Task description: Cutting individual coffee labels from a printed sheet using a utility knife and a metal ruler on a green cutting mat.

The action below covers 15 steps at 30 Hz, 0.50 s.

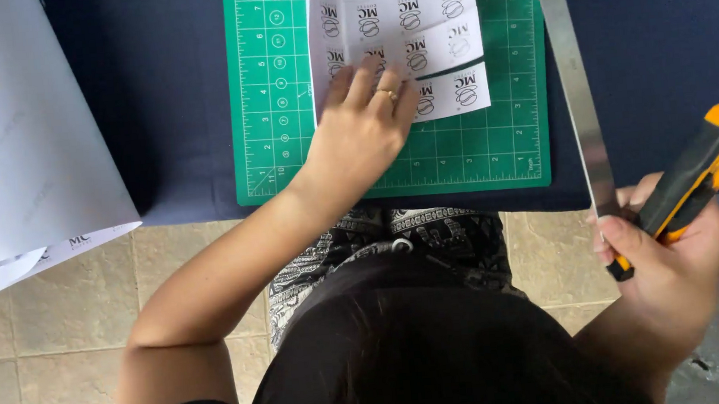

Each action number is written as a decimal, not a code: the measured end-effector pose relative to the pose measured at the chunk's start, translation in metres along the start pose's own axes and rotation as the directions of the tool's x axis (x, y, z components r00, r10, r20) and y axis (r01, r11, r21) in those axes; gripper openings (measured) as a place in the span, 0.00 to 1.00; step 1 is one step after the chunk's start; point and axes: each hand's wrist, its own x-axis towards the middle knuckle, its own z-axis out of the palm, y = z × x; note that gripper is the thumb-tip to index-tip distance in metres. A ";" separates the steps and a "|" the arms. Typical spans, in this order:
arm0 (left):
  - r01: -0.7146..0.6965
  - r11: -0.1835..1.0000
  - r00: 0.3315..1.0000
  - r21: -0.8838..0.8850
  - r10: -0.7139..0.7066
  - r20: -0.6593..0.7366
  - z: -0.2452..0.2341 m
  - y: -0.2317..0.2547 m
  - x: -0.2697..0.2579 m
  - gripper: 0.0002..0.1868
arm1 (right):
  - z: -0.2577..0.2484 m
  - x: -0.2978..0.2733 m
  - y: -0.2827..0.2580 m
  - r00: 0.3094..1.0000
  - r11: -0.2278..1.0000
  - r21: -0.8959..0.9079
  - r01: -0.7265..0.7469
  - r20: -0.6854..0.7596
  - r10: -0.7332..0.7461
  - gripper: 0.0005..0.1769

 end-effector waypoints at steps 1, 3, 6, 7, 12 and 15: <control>0.025 0.999 0.996 -0.029 -0.022 0.090 0.003 0.004 -0.007 0.17 | 0.000 -0.008 0.005 1.000 1.000 -0.015 -0.011 -0.028 0.011 0.17; 0.036 0.999 0.996 -0.037 -0.033 0.083 0.001 0.002 -0.007 0.20 | 0.010 -0.019 0.015 0.999 1.000 -0.006 -0.010 -0.045 0.009 0.17; 0.059 0.997 0.997 -0.055 -0.057 0.049 0.003 0.003 -0.005 0.23 | 0.029 -0.038 0.025 0.996 0.999 -0.042 -0.018 -0.083 0.015 0.16; 0.068 0.996 0.998 -0.056 -0.068 0.012 0.005 0.002 -0.002 0.24 | 0.036 -0.041 0.026 0.995 0.996 -0.083 -0.017 -0.103 0.009 0.16; 0.099 0.952 0.995 -0.290 -0.087 0.054 0.031 0.011 -0.007 0.19 | 0.058 -0.048 0.034 0.996 0.989 -0.113 -0.092 -0.002 0.093 0.13; 0.175 0.879 0.984 -0.443 -0.144 0.103 0.032 0.016 -0.008 0.20 | 0.065 -0.054 0.035 0.985 0.973 -0.176 -0.147 0.063 0.160 0.14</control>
